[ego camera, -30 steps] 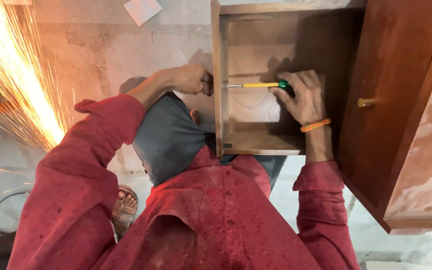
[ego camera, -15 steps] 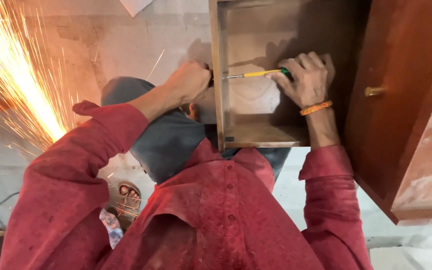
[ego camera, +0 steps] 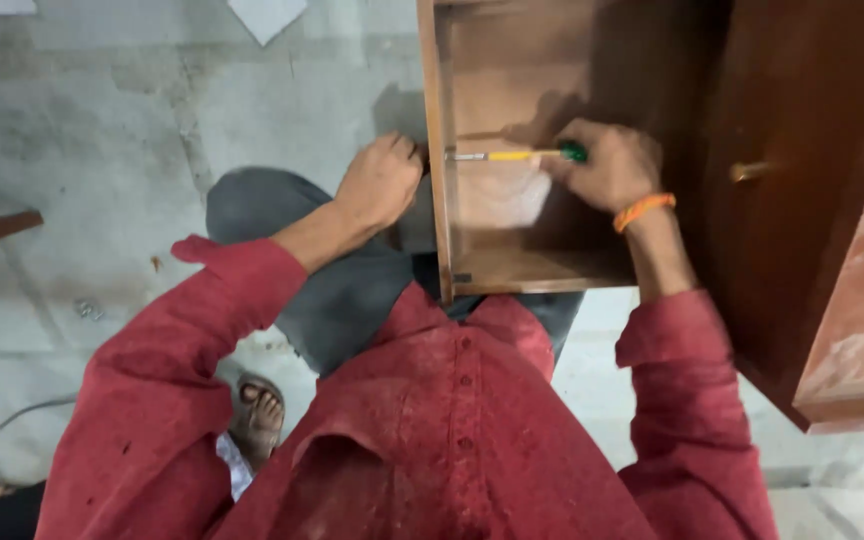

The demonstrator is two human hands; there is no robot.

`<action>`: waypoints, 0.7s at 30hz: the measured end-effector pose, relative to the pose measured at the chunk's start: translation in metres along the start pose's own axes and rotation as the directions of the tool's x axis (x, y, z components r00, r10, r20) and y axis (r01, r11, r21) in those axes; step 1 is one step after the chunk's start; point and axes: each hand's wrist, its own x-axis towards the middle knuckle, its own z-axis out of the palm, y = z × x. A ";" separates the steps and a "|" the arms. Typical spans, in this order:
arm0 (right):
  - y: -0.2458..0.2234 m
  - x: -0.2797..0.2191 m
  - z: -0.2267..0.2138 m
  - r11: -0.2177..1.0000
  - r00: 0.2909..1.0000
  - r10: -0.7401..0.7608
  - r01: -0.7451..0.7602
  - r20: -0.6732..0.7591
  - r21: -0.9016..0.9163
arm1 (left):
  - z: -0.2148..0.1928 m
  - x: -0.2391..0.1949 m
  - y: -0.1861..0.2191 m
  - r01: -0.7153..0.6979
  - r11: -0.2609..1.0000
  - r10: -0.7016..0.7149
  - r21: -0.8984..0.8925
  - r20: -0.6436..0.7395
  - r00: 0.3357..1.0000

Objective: The person sits on the floor with a wooden drawer unit on their lap and uses a screwdriver to drive screws that fasten a metal knob to the drawer front. They pick up small screws from the floor, tighten them, then lift and stack the finished wooden units with other completed furniture.

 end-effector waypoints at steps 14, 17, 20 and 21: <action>0.008 -0.029 0.027 0.885 0.774 -0.466 0.409 -0.428 -0.224 | -0.030 0.032 -0.026 0.332 0.891 -0.162 -0.309 0.468 0.869; 0.001 -0.030 0.026 0.876 0.756 -0.481 0.396 -0.445 -0.274 | -0.038 0.034 -0.026 0.344 0.851 -0.134 -0.397 0.470 0.873; 0.012 -0.029 0.034 0.894 0.778 -0.444 0.414 -0.444 -0.170 | -0.028 0.032 -0.038 0.343 0.835 -0.116 -0.430 0.471 0.874; 0.011 -0.029 0.034 0.897 0.782 -0.440 0.411 -0.441 -0.165 | -0.032 0.032 -0.036 0.346 0.833 -0.115 -0.431 0.478 0.871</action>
